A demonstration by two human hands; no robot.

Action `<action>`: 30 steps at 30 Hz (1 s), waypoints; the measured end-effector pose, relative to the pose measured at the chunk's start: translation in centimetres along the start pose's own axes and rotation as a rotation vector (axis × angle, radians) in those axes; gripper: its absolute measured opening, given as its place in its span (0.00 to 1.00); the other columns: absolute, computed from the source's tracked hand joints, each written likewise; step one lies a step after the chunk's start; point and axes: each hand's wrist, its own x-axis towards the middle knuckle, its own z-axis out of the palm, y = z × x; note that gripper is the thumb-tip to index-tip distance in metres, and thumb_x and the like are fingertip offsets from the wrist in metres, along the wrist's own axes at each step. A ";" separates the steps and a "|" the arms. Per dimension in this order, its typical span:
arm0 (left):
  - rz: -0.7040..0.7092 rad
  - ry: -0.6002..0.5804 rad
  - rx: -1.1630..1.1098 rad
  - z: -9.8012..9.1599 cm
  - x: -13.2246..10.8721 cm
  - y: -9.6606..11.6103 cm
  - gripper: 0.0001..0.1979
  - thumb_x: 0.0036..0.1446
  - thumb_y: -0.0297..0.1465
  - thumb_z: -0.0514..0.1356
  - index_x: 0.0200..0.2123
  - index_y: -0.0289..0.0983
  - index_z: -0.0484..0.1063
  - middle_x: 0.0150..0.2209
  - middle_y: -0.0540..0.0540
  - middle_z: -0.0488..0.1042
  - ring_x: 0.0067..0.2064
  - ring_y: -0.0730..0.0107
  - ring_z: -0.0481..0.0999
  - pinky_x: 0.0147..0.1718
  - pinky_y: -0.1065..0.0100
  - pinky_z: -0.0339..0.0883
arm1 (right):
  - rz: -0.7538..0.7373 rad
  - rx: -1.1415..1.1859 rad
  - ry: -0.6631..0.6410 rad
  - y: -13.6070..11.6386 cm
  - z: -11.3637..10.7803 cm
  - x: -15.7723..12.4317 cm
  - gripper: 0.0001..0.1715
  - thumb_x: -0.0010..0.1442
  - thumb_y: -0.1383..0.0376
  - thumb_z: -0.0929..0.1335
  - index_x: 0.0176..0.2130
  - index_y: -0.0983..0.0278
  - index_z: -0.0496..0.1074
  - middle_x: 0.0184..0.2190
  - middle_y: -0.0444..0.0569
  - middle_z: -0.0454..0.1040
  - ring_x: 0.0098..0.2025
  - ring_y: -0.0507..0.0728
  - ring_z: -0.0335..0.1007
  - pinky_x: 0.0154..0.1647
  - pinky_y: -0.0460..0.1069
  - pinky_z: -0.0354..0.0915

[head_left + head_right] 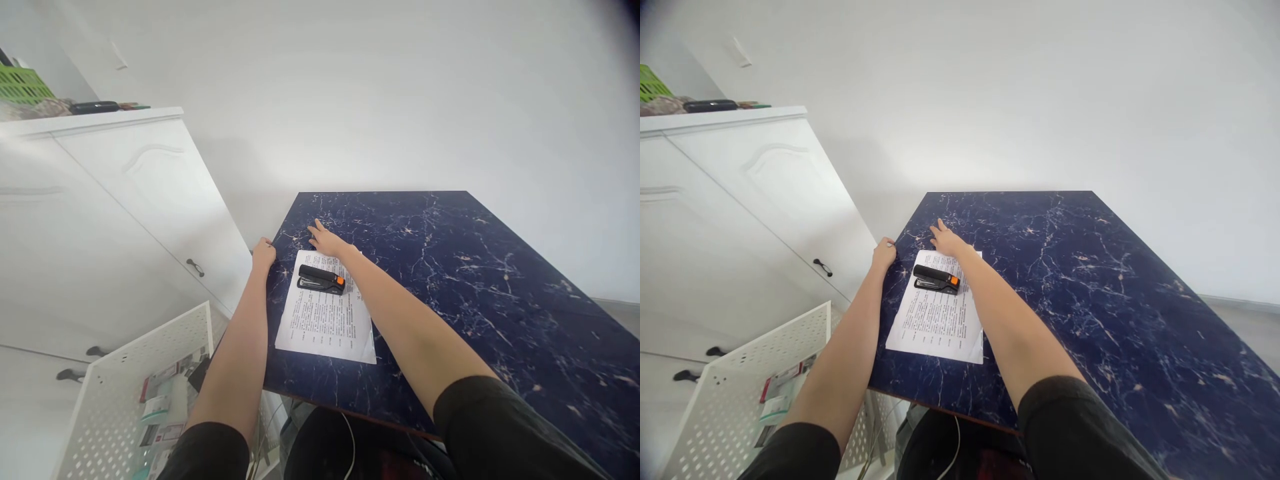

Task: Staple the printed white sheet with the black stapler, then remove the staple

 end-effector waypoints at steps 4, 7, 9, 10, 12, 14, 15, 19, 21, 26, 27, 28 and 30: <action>0.002 -0.003 -0.010 0.2 0.1 -0.1 0.15 0.63 0.26 0.54 0.50 0.41 0.72 0.48 0.36 0.81 0.51 0.51 0.80 0.50 0.56 0.70 | -0.070 0.175 0.090 -0.5 -1.5 -3.4 0.38 0.75 0.50 0.56 0.71 0.71 0.60 0.74 0.60 0.55 0.74 0.69 0.50 0.73 0.61 0.51; 0.000 -0.002 -0.013 0.4 0.3 -0.2 0.15 0.63 0.26 0.54 0.51 0.40 0.72 0.48 0.35 0.81 0.51 0.49 0.80 0.49 0.55 0.70 | -0.155 0.382 0.036 -1.3 -1.5 -7.8 0.38 0.75 0.43 0.52 0.67 0.60 0.68 0.68 0.51 0.67 0.69 0.67 0.62 0.69 0.62 0.58; 0.004 0.002 -0.013 0.5 0.3 -0.2 0.15 0.63 0.26 0.54 0.52 0.39 0.72 0.48 0.35 0.80 0.52 0.48 0.79 0.50 0.54 0.70 | -0.212 0.423 -0.048 -1.8 -1.3 -10.5 0.37 0.72 0.40 0.56 0.65 0.57 0.70 0.65 0.50 0.71 0.64 0.67 0.68 0.64 0.62 0.64; 0.008 0.006 -0.012 0.5 0.2 -0.2 0.16 0.62 0.26 0.55 0.52 0.39 0.72 0.48 0.35 0.80 0.53 0.47 0.78 0.51 0.54 0.70 | -0.244 0.402 -0.095 -2.1 -1.1 -11.6 0.37 0.70 0.39 0.61 0.65 0.56 0.71 0.62 0.51 0.74 0.60 0.67 0.72 0.60 0.62 0.67; 0.016 0.016 -0.009 0.5 0.2 -0.1 0.16 0.62 0.25 0.55 0.52 0.39 0.72 0.49 0.36 0.80 0.55 0.47 0.77 0.53 0.53 0.69 | -0.279 0.311 -0.144 -2.5 -0.8 -13.0 0.37 0.64 0.43 0.69 0.64 0.58 0.71 0.54 0.53 0.80 0.51 0.67 0.78 0.50 0.60 0.71; 0.019 0.021 -0.006 0.5 0.1 0.0 0.15 0.62 0.25 0.56 0.51 0.40 0.72 0.49 0.36 0.80 0.56 0.47 0.77 0.53 0.53 0.68 | -0.275 0.210 -0.140 -2.7 -0.6 -13.6 0.36 0.61 0.49 0.72 0.63 0.61 0.71 0.46 0.54 0.82 0.43 0.65 0.79 0.43 0.58 0.71; 0.019 0.022 -0.003 0.4 0.1 0.1 0.15 0.62 0.25 0.56 0.51 0.40 0.72 0.49 0.36 0.80 0.55 0.47 0.77 0.53 0.53 0.69 | -0.266 0.176 -0.126 -2.8 -0.6 -13.7 0.34 0.61 0.51 0.72 0.62 0.62 0.72 0.43 0.54 0.82 0.41 0.65 0.79 0.41 0.57 0.70; 0.013 0.017 0.011 0.3 0.1 0.2 0.14 0.62 0.25 0.55 0.50 0.40 0.71 0.47 0.37 0.80 0.53 0.49 0.78 0.51 0.55 0.70 | -0.275 0.152 -0.122 -2.2 -1.2 -14.3 0.30 0.61 0.54 0.72 0.59 0.63 0.73 0.39 0.52 0.82 0.37 0.62 0.78 0.38 0.55 0.69; 0.010 0.015 0.020 0.3 0.1 0.3 0.14 0.63 0.25 0.55 0.50 0.40 0.71 0.46 0.37 0.80 0.51 0.49 0.79 0.50 0.55 0.70 | -0.282 0.165 -0.122 -1.4 -1.7 -15.3 0.29 0.61 0.55 0.72 0.59 0.63 0.74 0.38 0.51 0.82 0.37 0.62 0.77 0.39 0.55 0.69; 0.005 0.016 0.032 0.2 0.1 0.5 0.13 0.63 0.25 0.54 0.49 0.40 0.70 0.43 0.38 0.80 0.48 0.51 0.79 0.48 0.56 0.69 | -0.245 0.196 -0.134 1.1 -3.4 -19.2 0.30 0.61 0.57 0.72 0.60 0.60 0.73 0.39 0.50 0.82 0.36 0.61 0.77 0.39 0.55 0.69; 0.004 0.018 0.031 0.2 0.0 0.6 0.12 0.63 0.25 0.54 0.49 0.40 0.70 0.43 0.38 0.80 0.48 0.51 0.79 0.48 0.57 0.69 | -0.233 0.202 -0.137 1.6 -3.8 -20.1 0.30 0.61 0.57 0.72 0.61 0.60 0.73 0.40 0.50 0.82 0.37 0.61 0.77 0.39 0.55 0.69; 0.004 0.020 0.030 0.2 0.0 0.6 0.12 0.63 0.25 0.55 0.48 0.40 0.70 0.42 0.38 0.80 0.48 0.51 0.79 0.48 0.57 0.69 | -0.219 0.210 -0.143 2.0 -4.2 -20.9 0.31 0.61 0.57 0.72 0.62 0.60 0.72 0.41 0.50 0.82 0.37 0.61 0.78 0.39 0.55 0.69; 0.007 0.024 0.026 0.1 -0.1 0.7 0.11 0.63 0.25 0.55 0.47 0.40 0.71 0.42 0.38 0.80 0.47 0.51 0.79 0.47 0.57 0.69 | -0.189 0.229 -0.156 2.9 -4.9 -22.4 0.33 0.62 0.57 0.71 0.64 0.59 0.70 0.43 0.51 0.82 0.38 0.60 0.78 0.38 0.55 0.70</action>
